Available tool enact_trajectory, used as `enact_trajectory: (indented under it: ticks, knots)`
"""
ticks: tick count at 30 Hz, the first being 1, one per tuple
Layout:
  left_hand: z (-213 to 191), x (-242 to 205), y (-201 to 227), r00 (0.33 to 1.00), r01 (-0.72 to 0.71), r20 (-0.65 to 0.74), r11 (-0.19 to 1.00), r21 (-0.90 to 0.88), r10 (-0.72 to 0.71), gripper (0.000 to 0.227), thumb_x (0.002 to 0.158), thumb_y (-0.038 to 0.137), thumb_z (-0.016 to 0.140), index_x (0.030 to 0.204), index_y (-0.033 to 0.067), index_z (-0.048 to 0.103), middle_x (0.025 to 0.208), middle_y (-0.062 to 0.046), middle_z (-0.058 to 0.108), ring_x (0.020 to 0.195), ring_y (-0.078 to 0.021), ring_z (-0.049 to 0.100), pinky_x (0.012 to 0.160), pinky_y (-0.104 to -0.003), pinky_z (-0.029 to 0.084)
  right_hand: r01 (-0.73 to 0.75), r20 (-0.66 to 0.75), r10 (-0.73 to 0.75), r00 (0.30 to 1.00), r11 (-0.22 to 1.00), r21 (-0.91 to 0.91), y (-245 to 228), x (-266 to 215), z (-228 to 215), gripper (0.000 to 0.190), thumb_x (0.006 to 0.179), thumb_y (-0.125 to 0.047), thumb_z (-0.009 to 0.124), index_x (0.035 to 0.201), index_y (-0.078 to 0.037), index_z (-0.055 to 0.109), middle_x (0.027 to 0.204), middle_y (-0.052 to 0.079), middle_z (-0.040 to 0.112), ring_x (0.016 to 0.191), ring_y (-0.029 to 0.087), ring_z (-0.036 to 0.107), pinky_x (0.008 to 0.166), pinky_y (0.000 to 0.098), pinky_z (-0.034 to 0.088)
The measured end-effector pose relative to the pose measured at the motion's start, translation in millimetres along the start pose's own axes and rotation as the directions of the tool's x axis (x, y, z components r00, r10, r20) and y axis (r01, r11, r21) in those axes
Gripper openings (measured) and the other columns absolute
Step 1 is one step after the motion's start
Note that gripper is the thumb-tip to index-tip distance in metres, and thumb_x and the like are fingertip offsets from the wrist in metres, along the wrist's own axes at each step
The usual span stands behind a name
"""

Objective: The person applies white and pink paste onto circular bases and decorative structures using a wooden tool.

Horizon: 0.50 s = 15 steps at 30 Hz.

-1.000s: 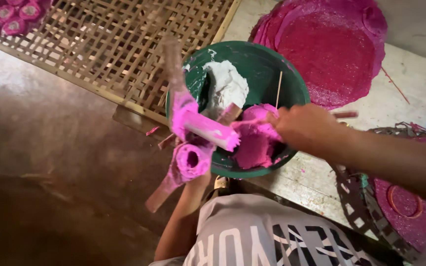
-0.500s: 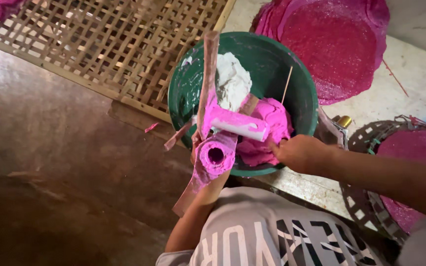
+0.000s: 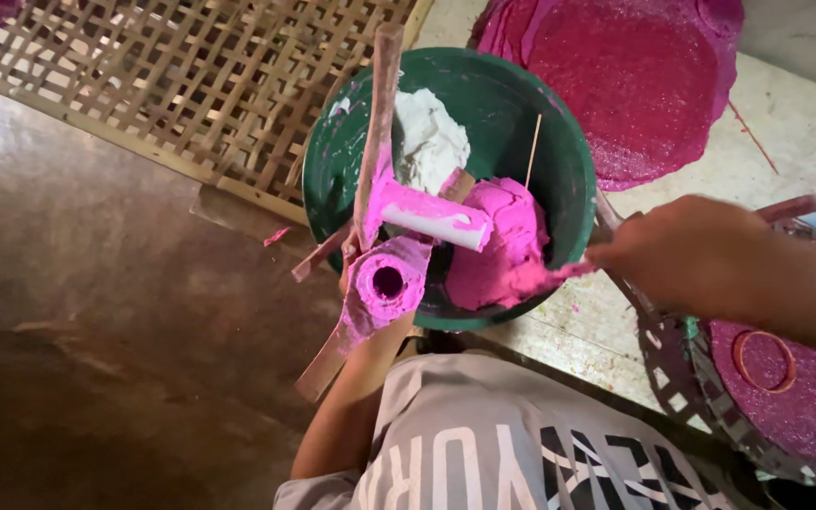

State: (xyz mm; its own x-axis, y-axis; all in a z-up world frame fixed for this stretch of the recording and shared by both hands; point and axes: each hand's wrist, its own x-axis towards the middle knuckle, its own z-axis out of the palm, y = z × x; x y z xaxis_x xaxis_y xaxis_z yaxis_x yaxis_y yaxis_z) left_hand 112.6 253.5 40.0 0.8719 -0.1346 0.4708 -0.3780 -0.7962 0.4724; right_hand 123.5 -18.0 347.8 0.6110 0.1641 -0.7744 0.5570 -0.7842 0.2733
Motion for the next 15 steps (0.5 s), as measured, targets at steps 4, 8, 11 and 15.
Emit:
enact_trajectory:
  ticks: [4,8,11,15]
  knots:
    - [-0.7,5.9,6.0,1.000,0.008,0.021,1.000,-0.003,-0.008,0.039,0.095,0.019,0.064,0.132,0.0076,0.062,0.125,-0.011,0.065,0.103,-0.0278,0.066,0.085,-0.036,0.055,-0.062,-0.017,0.068,0.998,0.968,0.242,-22.2,40.5,27.8,0.035,0.111,-0.039,0.042,0.114,-0.016,0.069,0.092,0.014,0.072,0.087,0.032,0.074,0.078,0.0451,0.058]
    - [-0.4,11.0,11.5,1.000,0.001,0.008,1.000,0.001,-0.001,0.040,0.094,0.021,0.064,0.131,0.0075,0.061,0.127,-0.011,0.065,0.104,-0.0284,0.067,0.085,-0.036,0.055,0.189,-0.033,-0.197,0.980,0.967,-0.168,-50.9,97.8,51.7,0.036,0.104,-0.014,0.042,0.135,0.001,0.051,0.100,0.017,0.069,0.086,0.032,0.073,0.066,0.0429,0.062]
    - [-3.9,5.5,14.1,1.000,-0.002,0.017,1.000,-0.003,0.002,0.040,0.093,0.022,0.065,0.131,0.0074,0.061,0.129,-0.011,0.065,0.105,-0.0288,0.067,0.086,-0.036,0.055,0.308,-0.291,-0.395,0.871,0.902,-0.302,-52.9,100.9,85.0,0.051,0.096,-0.013,0.047,0.143,0.006,0.045,0.095,0.016,0.068,0.077,0.028,0.072,0.062,0.0405,0.058]
    - [-7.3,9.9,13.4,1.000,-0.009,0.002,1.000,0.000,0.009,0.041,0.093,0.023,0.065,0.130,0.0073,0.060,0.131,-0.011,0.065,0.106,-0.0294,0.067,0.087,-0.037,0.055,0.264,-0.088,-0.276,0.957,0.956,-0.129,-30.1,64.4,88.7,0.043,0.107,-0.016,0.039,0.147,0.000,0.038,0.094,0.011,0.063,0.081,0.026,0.071,0.063,0.0419,0.059]
